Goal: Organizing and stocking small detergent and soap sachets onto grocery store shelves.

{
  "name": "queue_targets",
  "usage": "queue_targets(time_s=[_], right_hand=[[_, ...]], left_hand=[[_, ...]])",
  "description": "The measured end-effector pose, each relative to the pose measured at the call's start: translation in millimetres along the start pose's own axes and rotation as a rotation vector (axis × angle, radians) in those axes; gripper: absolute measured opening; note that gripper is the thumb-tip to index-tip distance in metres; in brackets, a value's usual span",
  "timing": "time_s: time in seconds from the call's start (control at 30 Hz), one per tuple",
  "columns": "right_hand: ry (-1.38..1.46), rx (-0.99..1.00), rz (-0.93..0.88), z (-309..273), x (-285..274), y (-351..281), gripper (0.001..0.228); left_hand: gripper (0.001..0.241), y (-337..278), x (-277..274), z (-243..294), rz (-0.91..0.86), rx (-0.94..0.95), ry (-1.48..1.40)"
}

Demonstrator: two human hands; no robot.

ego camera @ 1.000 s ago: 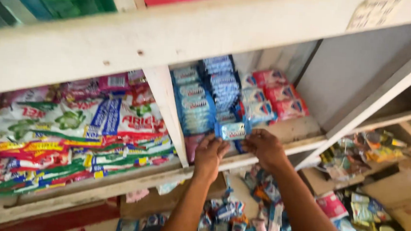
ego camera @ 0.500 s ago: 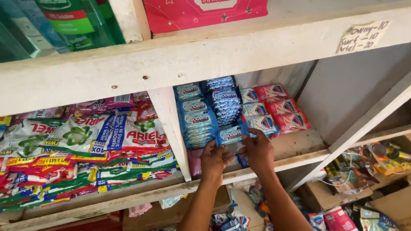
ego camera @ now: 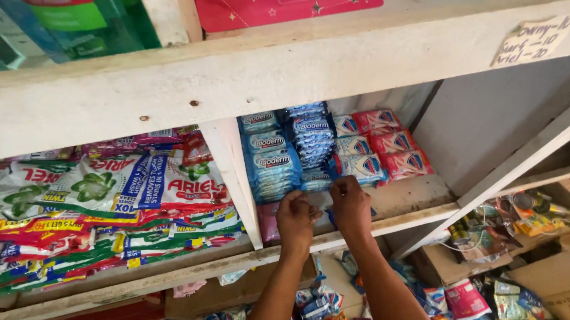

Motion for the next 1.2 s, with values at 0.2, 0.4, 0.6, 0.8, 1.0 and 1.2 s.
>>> queue_targets(time_s=[0.2, 0.4, 0.6, 0.8, 1.0, 1.2], right_hand=[[-0.191, 0.024, -0.002, -18, 1, -3, 0.022], [-0.212, 0.003, -0.115, -31, 5, -13, 0.029], [-0.238, 0.010, -0.182, -39, 6, -16, 0.036], [-0.279, 0.032, -0.201, -22, 8, -14, 0.035], [-0.320, 0.048, -0.211, -37, -2, -13, 0.050], [-0.281, 0.048, -0.211, -32, -2, -10, 0.048]], left_hand=[[0.020, -9, 5, 3, 0.010, -0.036, 0.177], [0.056, -15, 25, 25, -0.050, -0.198, 0.331], [0.059, -14, 24, 29, -0.081, -0.134, 0.542], [0.054, -13, 18, 24, -0.113, -0.037, 0.528], [0.052, -14, 17, 24, -0.044, -0.173, 0.456], [0.053, -17, 24, 37, -0.068, -0.149, 0.535]])
Point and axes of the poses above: each hand's wrist, its own y-axis towards the middle knuckle, its own x-axis out of the palm, z = x × y, the point moved 3 cm from there along y, towards the middle knuckle, and after that the axes turned 2 degrees about -y, right-handed, at the moved point
